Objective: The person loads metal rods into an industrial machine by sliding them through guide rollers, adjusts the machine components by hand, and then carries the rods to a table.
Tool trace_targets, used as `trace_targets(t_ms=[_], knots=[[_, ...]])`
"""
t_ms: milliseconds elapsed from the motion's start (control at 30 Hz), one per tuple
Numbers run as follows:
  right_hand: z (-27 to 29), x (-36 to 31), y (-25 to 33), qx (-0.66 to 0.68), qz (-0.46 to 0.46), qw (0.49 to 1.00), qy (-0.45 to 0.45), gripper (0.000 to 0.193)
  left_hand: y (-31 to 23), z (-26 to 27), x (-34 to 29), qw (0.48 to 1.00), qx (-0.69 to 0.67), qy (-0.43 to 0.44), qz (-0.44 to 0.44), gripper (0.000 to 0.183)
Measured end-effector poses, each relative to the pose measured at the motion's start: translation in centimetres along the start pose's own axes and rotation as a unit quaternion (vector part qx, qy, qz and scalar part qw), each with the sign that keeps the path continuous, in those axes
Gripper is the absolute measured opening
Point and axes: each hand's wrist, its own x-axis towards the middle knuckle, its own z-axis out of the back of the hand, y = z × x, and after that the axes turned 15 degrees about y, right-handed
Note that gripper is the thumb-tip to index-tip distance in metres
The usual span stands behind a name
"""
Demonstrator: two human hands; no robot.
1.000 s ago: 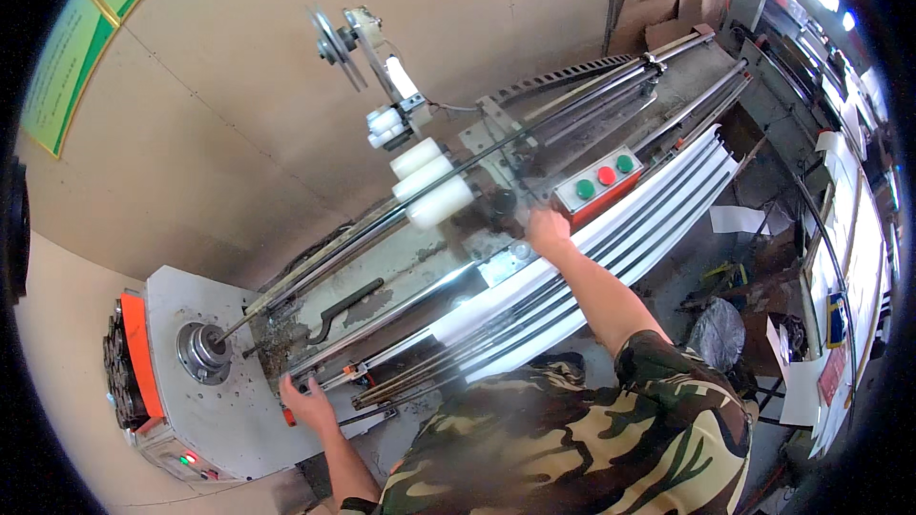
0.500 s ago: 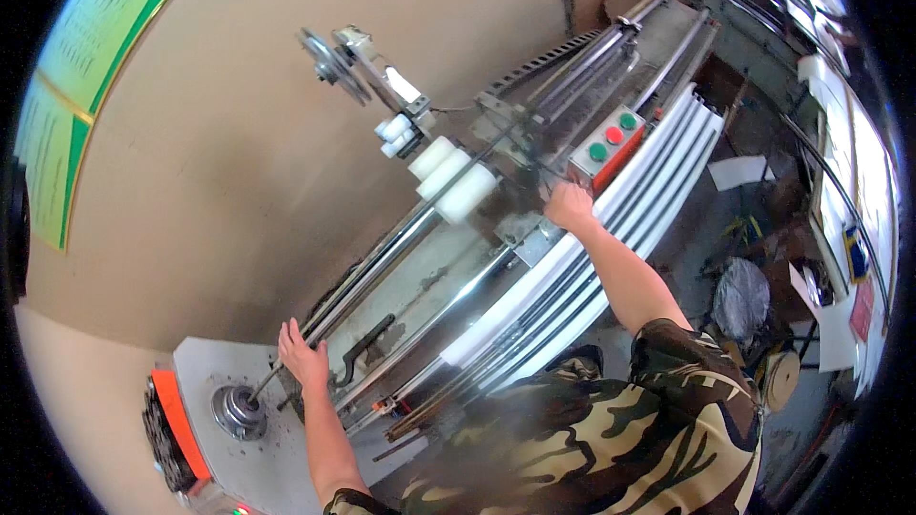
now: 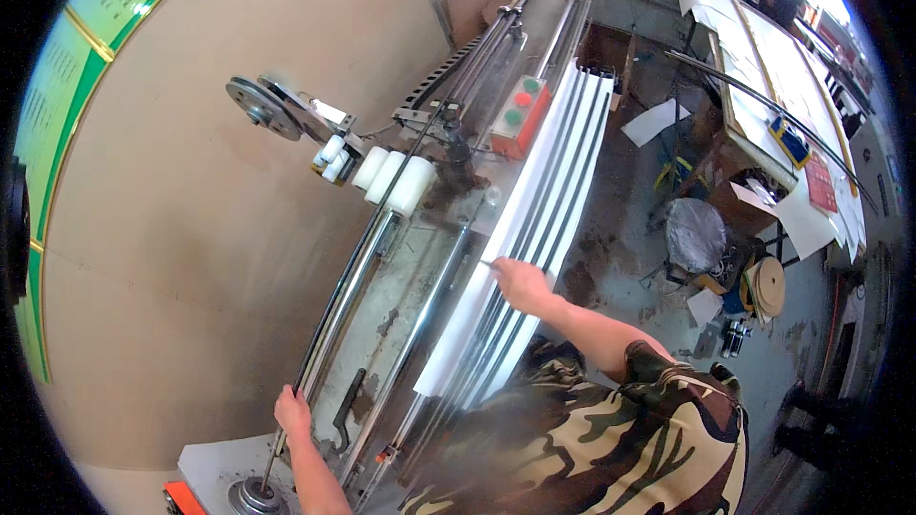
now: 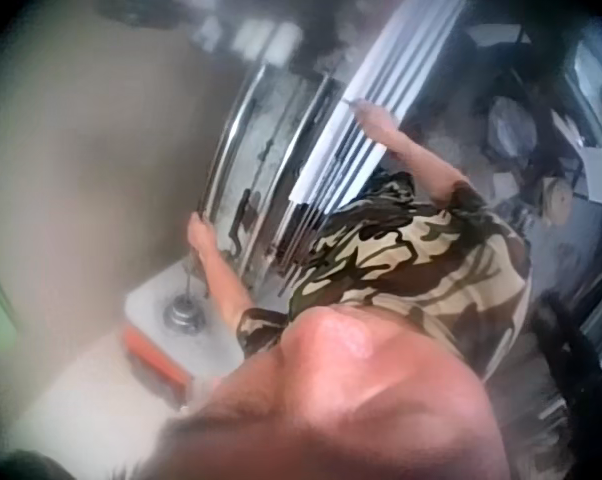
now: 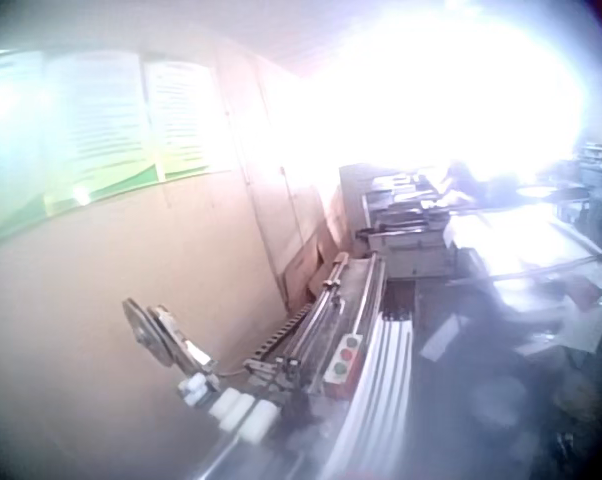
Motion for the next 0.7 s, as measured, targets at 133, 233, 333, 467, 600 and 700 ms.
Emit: trace_targets(t_ms=[133, 233, 333, 467, 600, 700], knots=[[-3.6, -3.1, 2.3, -0.019, 0.049, 0.997, 0.050, 0.026, 1.6, 1.4, -1.9, 1.000, 0.023, 0.021, -0.004, 0.020], [-6.3, -5.2, 3.6, -0.056, 0.062, 0.994, 0.066, 0.023, 3.2, 1.7, -3.1, 0.999, 0.037, 0.022, -0.018, 0.020], [-9.4, -6.7, 4.1, -0.093, 0.073, 0.992, 0.043, 0.026, 4.8, 1.5, -3.9, 0.998, 0.032, 0.048, -0.021, 0.019], [-12.8, -8.9, 4.5, -0.106, 0.094, 0.990, 0.016, 0.030, 8.4, -1.0, -4.8, 0.999, 0.025, 0.001, -0.041, 0.017], [-15.7, -10.3, 5.1, -0.118, 0.090, 0.989, 0.014, 0.033, 11.2, -2.9, -5.2, 0.998, 0.017, -0.016, -0.058, 0.016], [-17.4, -11.4, 6.3, -0.125, 0.081, 0.989, 0.021, 0.033, 13.7, -4.0, -6.1, 0.998, 0.003, -0.015, -0.064, 0.015]])
